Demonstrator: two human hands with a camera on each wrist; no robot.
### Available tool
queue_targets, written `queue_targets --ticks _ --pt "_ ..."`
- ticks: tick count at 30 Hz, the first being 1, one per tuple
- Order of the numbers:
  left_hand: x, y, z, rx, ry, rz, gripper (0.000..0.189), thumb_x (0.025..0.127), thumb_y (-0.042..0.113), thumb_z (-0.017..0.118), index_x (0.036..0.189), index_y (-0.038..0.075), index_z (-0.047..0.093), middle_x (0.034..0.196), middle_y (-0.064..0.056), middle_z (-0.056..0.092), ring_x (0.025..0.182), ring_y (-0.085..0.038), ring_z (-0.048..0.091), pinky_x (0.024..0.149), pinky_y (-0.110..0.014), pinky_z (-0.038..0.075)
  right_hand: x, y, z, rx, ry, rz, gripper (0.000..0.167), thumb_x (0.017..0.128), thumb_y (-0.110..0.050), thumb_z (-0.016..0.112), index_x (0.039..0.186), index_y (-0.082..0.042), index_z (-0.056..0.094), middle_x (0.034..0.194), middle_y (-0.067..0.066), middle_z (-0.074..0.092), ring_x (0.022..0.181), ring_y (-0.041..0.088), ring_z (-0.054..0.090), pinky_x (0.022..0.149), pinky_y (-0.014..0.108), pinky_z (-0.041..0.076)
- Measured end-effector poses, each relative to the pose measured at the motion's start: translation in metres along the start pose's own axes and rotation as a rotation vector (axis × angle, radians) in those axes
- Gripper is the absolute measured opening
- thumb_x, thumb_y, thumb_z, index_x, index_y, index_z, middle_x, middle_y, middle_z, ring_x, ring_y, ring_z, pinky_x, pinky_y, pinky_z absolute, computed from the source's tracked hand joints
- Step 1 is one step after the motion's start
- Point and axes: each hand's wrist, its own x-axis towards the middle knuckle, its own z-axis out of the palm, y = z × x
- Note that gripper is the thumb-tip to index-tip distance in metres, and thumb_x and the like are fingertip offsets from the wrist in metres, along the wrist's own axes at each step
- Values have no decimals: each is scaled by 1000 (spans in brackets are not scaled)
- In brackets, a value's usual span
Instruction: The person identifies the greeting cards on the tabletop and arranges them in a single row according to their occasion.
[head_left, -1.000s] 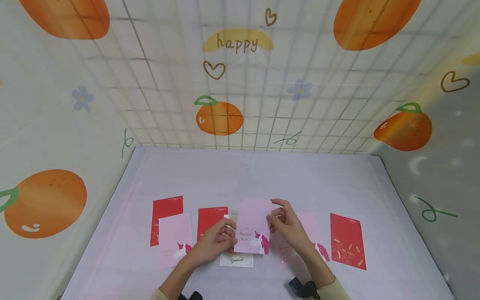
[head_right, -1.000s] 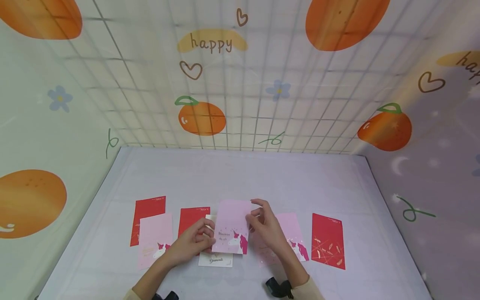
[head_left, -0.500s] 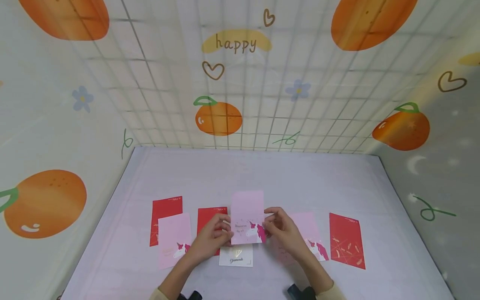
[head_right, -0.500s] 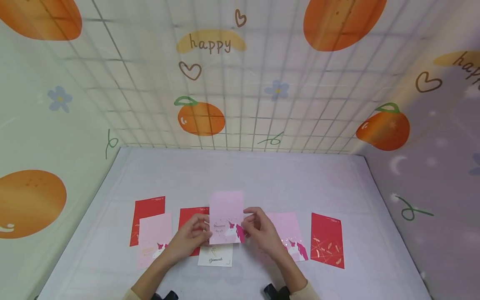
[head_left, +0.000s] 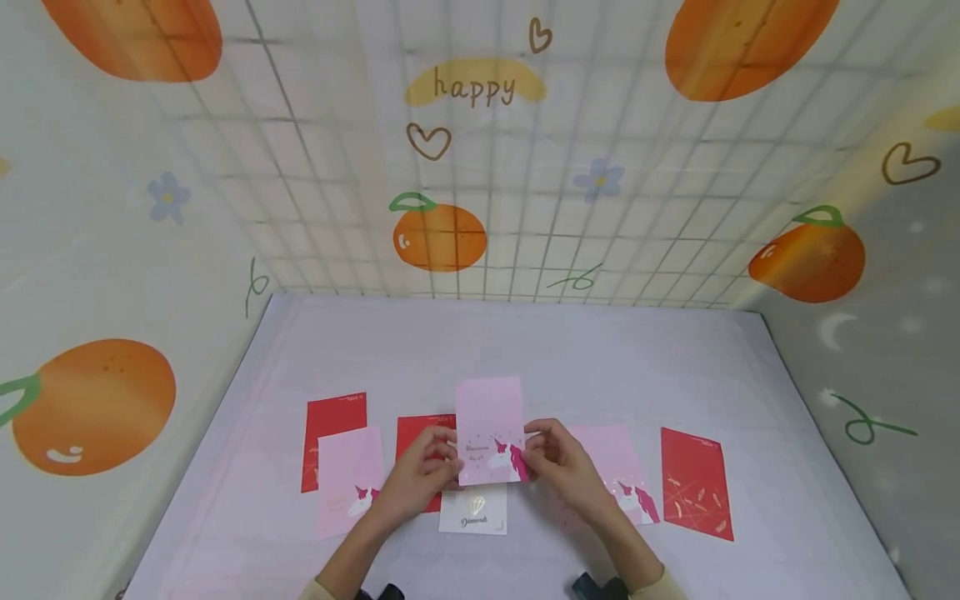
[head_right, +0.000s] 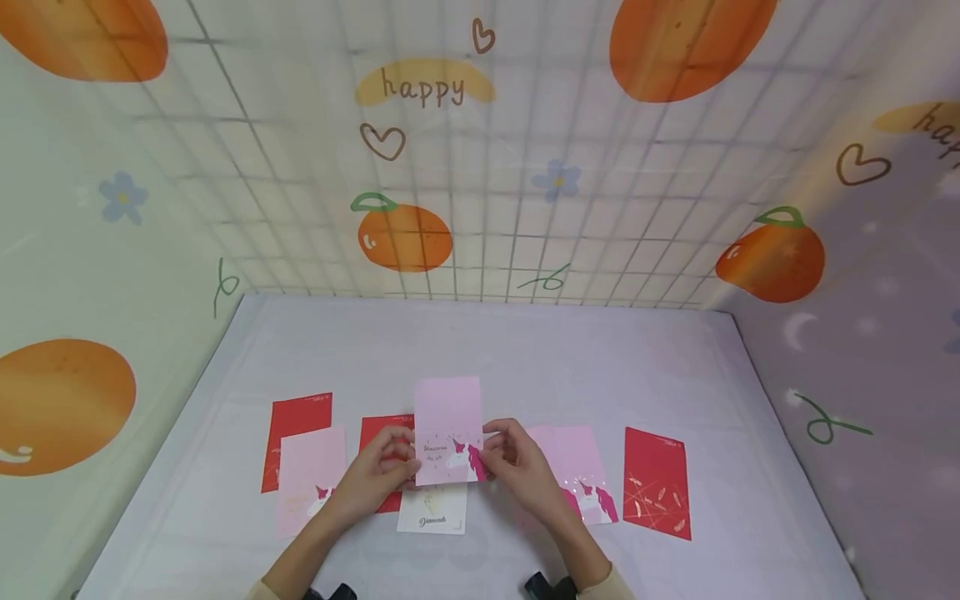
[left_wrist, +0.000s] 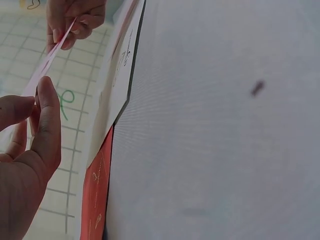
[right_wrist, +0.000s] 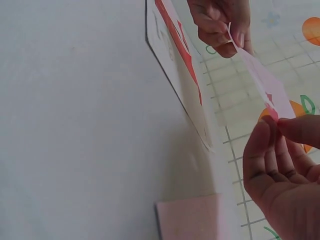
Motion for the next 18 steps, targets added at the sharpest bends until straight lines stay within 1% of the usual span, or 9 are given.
queue_targets --ticks 4,10,14,18 --pt "-3 -1 2 -6 16 -9 49 90 18 76 130 11 50 110 -13 61 93 -26 71 79 -38 59 -1 2 2 -5 3 -9 31 99 -12 63 128 -9 53 99 15 62 78 30 64 73 36 59" --pt "-3 0 2 -10 31 -22 50 89 19 77 130 12 50 110 -12 61 94 -25 71 78 -37 59 0 0 5 7 32 34 30 99 -10 64 127 -13 55 99 14 60 79 29 64 72 35 59" --pt "-1 -2 3 6 38 -20 50 89 20 77 130 13 50 110 -11 61 94 -24 71 78 -37 59 0 -3 6 10 63 43 30 98 -10 65 126 -15 57 99 13 59 77 29 64 70 35 59" --pt "0 -4 2 31 60 -19 49 89 21 77 130 14 52 110 -10 62 91 -23 71 78 -36 59 0 -3 6 13 74 42 30 98 -9 65 125 -16 57 98 13 59 77 29 64 71 35 59"
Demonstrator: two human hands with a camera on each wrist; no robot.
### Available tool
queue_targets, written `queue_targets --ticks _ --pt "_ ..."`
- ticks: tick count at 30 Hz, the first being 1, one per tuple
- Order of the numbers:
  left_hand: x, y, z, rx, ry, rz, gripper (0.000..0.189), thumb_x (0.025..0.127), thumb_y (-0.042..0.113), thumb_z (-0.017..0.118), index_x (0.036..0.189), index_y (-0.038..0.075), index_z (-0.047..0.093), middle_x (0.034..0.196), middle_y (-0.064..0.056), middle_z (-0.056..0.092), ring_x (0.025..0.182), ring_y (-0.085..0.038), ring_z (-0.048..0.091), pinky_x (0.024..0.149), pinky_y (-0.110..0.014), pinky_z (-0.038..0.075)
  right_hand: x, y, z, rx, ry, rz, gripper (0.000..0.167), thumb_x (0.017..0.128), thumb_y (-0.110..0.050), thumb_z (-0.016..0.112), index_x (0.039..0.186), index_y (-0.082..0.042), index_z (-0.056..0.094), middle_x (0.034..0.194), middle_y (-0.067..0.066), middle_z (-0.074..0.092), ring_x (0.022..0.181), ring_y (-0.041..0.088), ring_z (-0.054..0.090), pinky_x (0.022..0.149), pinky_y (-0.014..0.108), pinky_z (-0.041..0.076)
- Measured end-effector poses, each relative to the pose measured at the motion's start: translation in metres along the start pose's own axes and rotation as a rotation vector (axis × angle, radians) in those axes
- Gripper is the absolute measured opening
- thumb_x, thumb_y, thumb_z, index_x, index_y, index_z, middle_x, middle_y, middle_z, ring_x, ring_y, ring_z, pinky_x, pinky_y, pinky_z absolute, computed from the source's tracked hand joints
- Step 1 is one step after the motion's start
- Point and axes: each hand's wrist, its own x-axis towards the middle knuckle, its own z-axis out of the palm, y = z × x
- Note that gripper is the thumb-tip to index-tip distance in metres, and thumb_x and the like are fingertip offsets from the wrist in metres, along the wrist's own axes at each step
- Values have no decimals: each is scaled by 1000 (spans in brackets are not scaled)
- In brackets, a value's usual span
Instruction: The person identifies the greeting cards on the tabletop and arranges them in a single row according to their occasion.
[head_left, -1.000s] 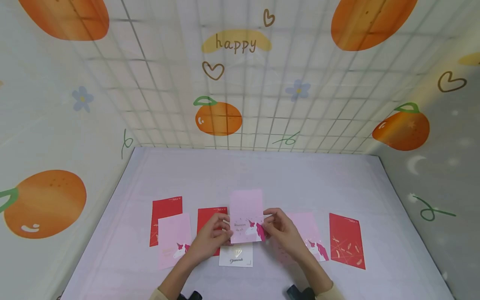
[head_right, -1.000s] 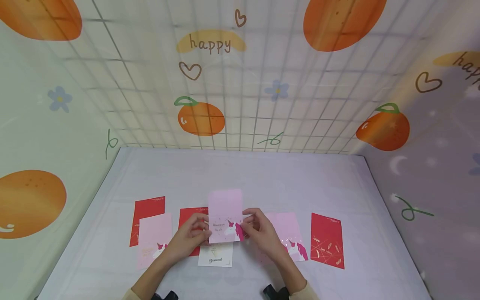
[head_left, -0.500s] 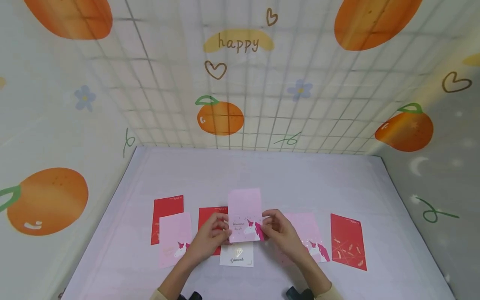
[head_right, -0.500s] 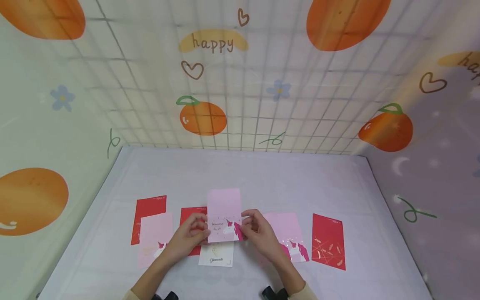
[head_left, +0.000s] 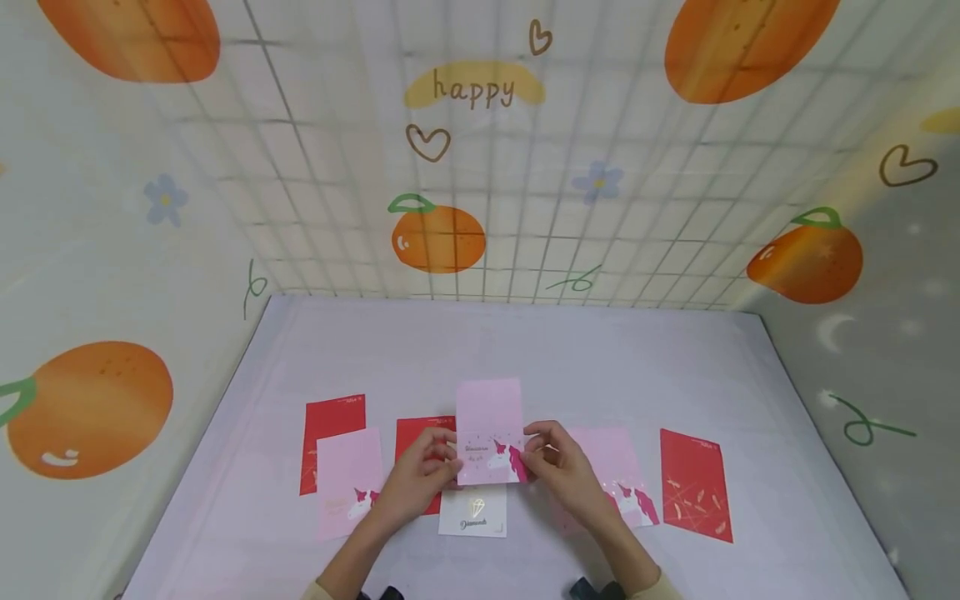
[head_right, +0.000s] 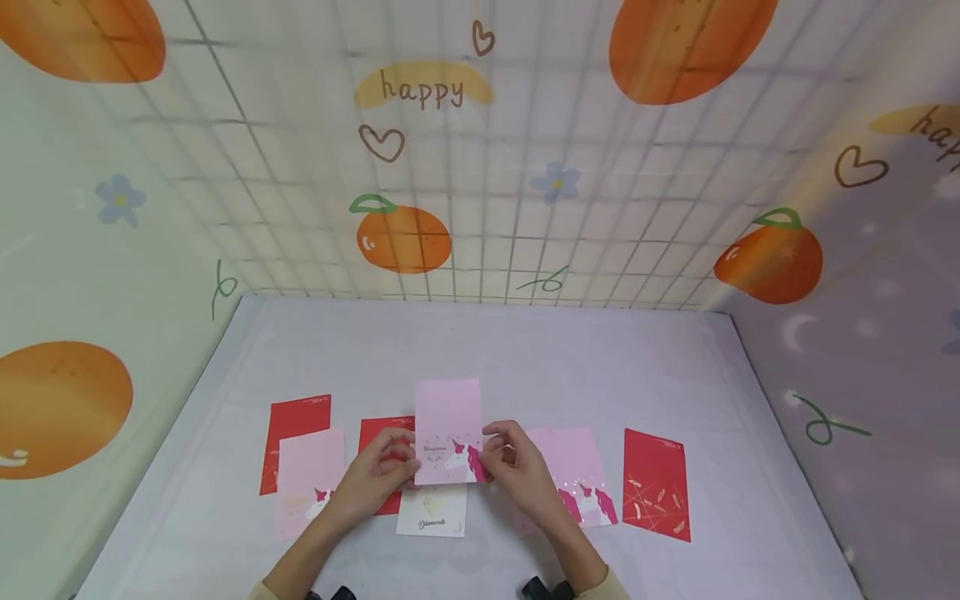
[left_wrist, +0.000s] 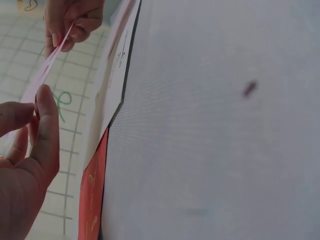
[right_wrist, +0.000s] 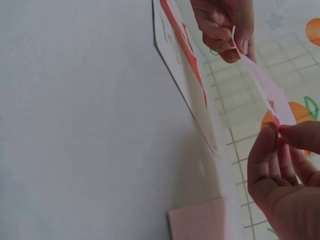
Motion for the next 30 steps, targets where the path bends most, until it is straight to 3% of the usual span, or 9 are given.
queue_targets --ticks 15,30 --pt "-2 3 -3 50 70 17 46 90 24 77 128 14 54 107 -8 63 87 -22 72 75 -34 59 4 0 4 -19 8 -43 32 95 -9 69 124 -11 56 94 13 61 75 31 63 70 34 59" --pt "11 11 -16 144 135 84 37 92 19 74 125 21 57 103 0 66 88 -15 71 78 -30 58 23 -5 14 -39 48 -52 32 95 -10 70 124 -13 57 93 10 62 77 30 63 70 37 59"
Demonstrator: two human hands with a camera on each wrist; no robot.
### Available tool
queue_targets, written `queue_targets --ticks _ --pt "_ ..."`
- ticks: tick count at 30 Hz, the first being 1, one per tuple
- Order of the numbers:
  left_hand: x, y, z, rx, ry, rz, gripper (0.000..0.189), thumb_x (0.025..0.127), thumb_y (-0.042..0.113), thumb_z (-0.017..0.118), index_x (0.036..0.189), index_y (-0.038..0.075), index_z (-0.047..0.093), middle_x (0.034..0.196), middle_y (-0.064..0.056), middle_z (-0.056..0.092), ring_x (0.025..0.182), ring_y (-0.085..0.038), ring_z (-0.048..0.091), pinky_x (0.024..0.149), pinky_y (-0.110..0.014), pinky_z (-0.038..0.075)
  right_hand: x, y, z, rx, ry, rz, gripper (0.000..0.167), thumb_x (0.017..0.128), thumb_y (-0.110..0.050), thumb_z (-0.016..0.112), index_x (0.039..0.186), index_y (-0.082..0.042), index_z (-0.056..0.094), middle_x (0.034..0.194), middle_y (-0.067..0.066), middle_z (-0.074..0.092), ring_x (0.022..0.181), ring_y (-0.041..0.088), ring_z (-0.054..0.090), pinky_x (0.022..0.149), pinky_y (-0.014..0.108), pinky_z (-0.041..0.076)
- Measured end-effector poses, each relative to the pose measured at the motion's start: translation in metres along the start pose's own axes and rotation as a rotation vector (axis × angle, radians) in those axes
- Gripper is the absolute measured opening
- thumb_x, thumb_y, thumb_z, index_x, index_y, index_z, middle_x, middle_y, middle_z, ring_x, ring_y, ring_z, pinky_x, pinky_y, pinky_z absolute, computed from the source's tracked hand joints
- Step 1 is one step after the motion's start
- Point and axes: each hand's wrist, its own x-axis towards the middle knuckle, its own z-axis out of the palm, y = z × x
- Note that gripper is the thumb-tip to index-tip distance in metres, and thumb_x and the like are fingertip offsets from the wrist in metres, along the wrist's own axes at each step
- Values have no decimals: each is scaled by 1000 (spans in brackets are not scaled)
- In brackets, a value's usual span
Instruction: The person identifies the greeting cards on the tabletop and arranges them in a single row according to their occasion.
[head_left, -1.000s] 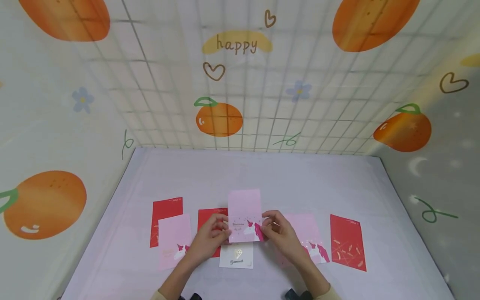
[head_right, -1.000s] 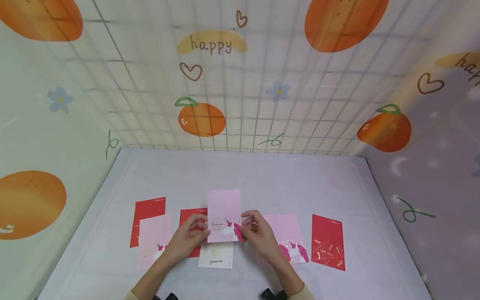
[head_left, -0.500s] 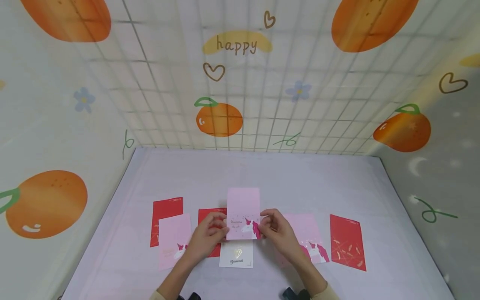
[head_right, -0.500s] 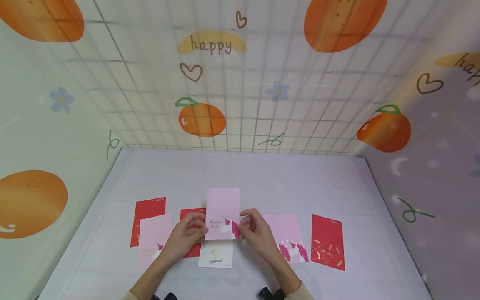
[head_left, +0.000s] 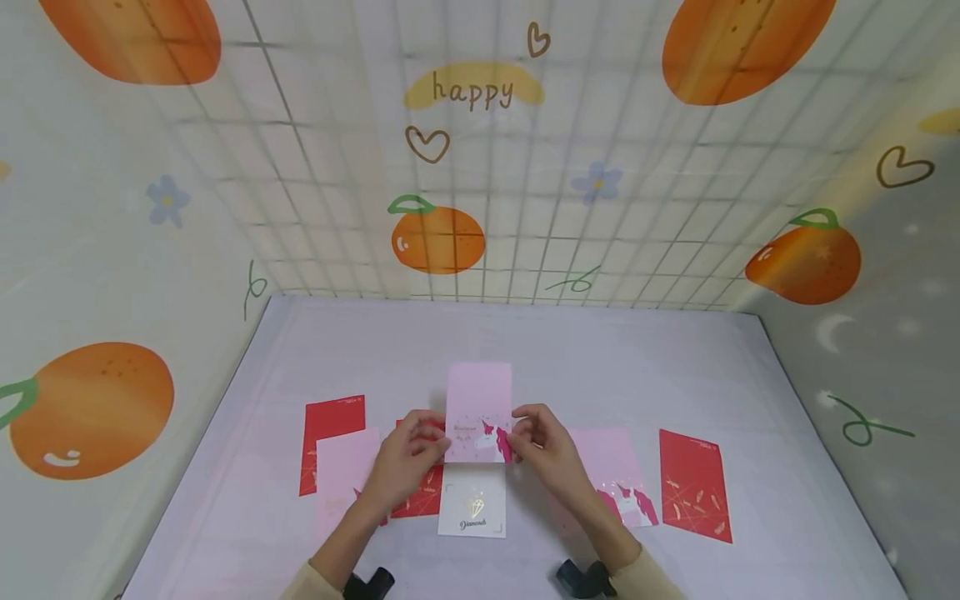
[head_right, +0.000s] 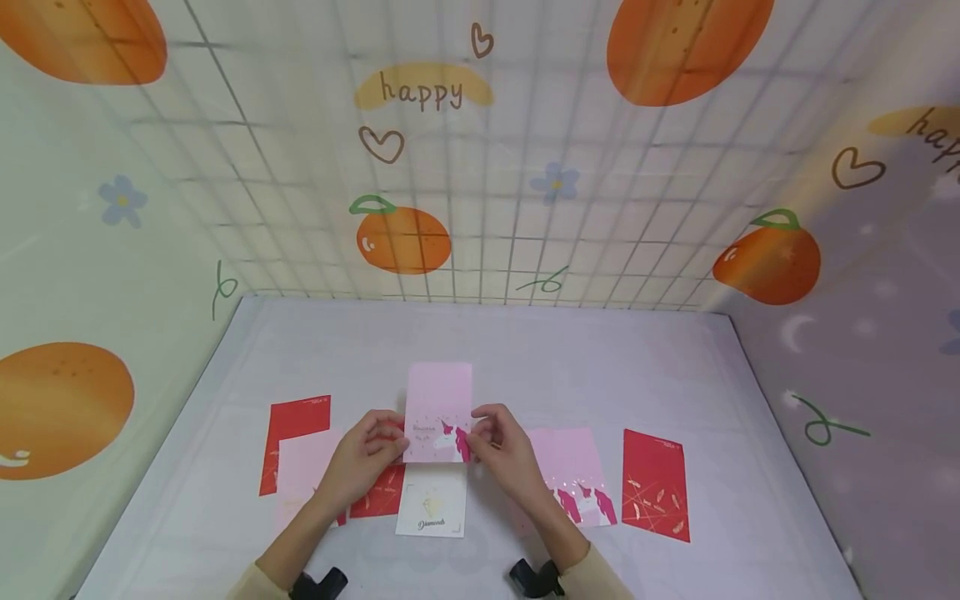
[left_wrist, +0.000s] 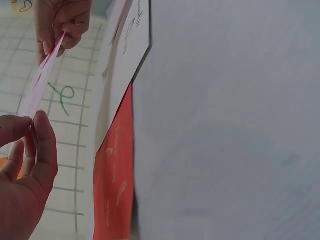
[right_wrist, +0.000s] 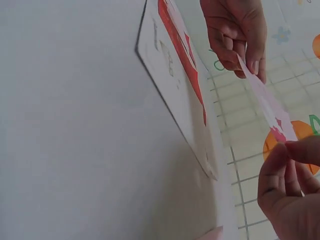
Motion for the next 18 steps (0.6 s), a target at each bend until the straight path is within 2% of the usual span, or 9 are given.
queue_targets --ticks 6,9,14,18 --pt "8 1 -7 37 50 -2 39 90 20 76 125 23 58 103 3 66 89 -13 70 77 -31 58 14 -5 8 -2 14 36 34 95 -2 66 128 -5 55 96 16 62 85 42 62 77 48 58" --pt "11 1 -12 57 67 -8 40 90 20 77 125 23 58 103 3 66 88 -12 70 77 -31 59 20 -5 11 20 0 19 34 95 -1 66 127 -5 56 97 16 63 85 40 63 78 43 59" --pt "15 -1 -20 64 75 -16 40 90 21 77 125 24 59 103 3 67 87 -12 70 76 -31 59 28 -3 17 30 -14 -16 32 95 -4 67 125 -13 58 96 12 63 81 29 63 74 31 58" --pt "18 -2 -27 76 85 -17 39 90 21 76 125 23 59 104 3 67 87 -13 70 76 -32 59 37 -8 23 15 -21 4 34 95 0 66 127 -5 56 97 17 63 82 37 62 76 40 59"
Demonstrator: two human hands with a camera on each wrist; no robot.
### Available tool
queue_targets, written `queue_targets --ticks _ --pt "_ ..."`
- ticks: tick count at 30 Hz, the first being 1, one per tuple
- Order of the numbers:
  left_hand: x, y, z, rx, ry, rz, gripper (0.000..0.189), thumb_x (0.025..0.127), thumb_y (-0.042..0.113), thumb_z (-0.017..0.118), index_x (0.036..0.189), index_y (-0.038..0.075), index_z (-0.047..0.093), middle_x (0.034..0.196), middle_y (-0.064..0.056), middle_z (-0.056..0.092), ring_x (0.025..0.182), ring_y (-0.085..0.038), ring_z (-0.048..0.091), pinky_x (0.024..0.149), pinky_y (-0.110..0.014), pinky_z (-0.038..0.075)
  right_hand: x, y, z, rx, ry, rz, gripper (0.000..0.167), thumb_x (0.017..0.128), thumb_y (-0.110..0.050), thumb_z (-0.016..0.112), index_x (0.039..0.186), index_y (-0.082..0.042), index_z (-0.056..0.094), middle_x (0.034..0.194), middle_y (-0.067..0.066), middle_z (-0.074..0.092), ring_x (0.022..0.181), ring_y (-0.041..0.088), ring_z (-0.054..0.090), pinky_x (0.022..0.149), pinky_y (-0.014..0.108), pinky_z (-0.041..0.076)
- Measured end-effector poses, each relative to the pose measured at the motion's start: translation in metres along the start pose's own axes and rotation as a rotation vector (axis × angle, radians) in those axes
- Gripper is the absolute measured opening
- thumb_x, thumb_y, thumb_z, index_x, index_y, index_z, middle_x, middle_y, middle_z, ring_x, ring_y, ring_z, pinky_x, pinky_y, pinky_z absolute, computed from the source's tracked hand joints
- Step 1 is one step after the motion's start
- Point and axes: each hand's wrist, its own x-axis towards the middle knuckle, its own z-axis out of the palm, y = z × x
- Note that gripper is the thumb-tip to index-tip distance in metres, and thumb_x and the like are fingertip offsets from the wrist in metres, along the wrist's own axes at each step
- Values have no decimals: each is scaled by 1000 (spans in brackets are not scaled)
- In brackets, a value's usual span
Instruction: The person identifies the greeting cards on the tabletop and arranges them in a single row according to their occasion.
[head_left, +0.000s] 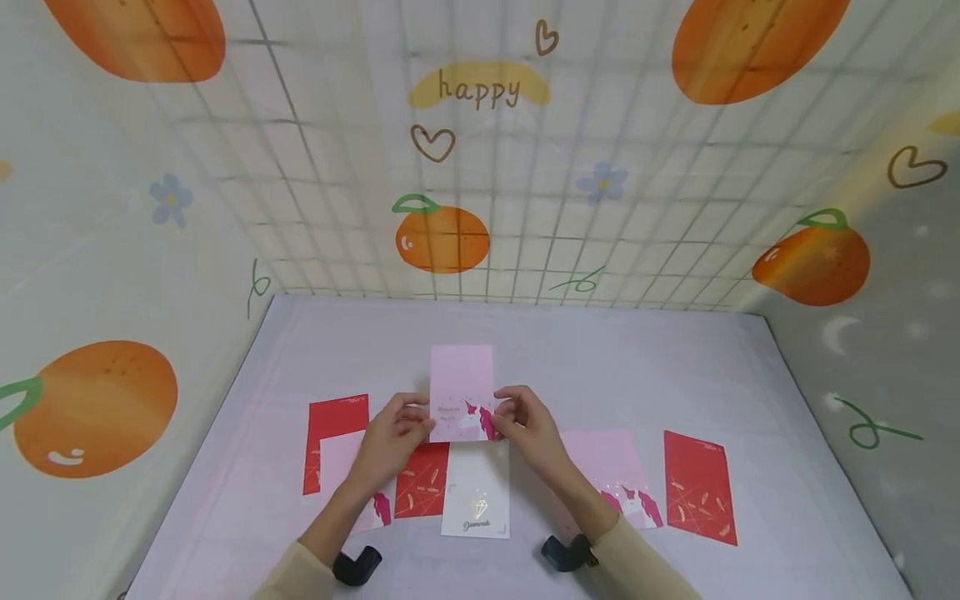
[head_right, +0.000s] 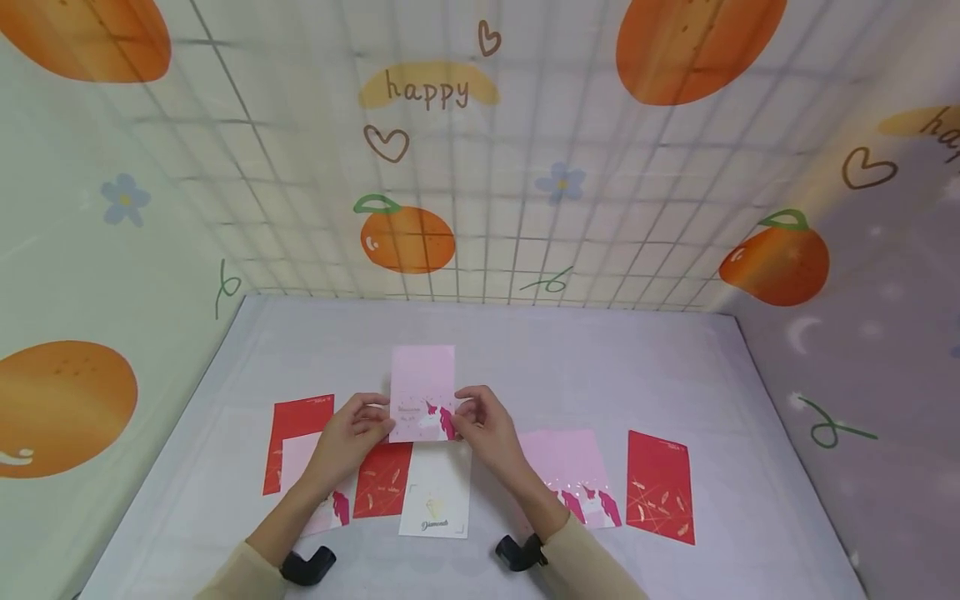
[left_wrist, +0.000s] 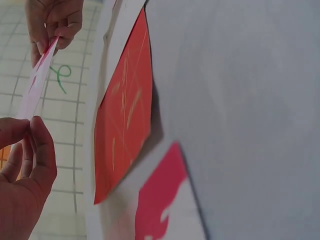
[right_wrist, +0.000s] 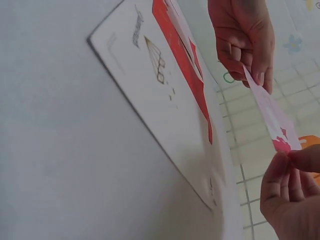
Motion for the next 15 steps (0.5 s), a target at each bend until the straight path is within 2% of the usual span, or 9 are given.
queue_targets --ticks 3,10,15 --pt "3 -2 -6 8 12 -10 39 90 22 76 126 22 59 106 3 66 88 -13 70 76 -34 59 7 0 5 4 -10 0 36 95 3 64 129 1 54 100 23 62 85 43 61 77 48 58" --pt "13 -8 -21 32 31 -33 37 92 24 74 126 22 59 109 2 66 90 -14 71 79 -35 59 23 2 18 16 -18 -44 35 95 -5 68 128 -7 57 100 13 64 82 30 62 76 30 58" --pt "22 -12 -35 50 37 -41 35 95 25 71 127 18 58 109 -2 66 90 -17 71 80 -32 57 35 0 29 39 -46 -75 34 95 -9 68 127 -10 57 100 11 64 82 32 65 79 36 59"
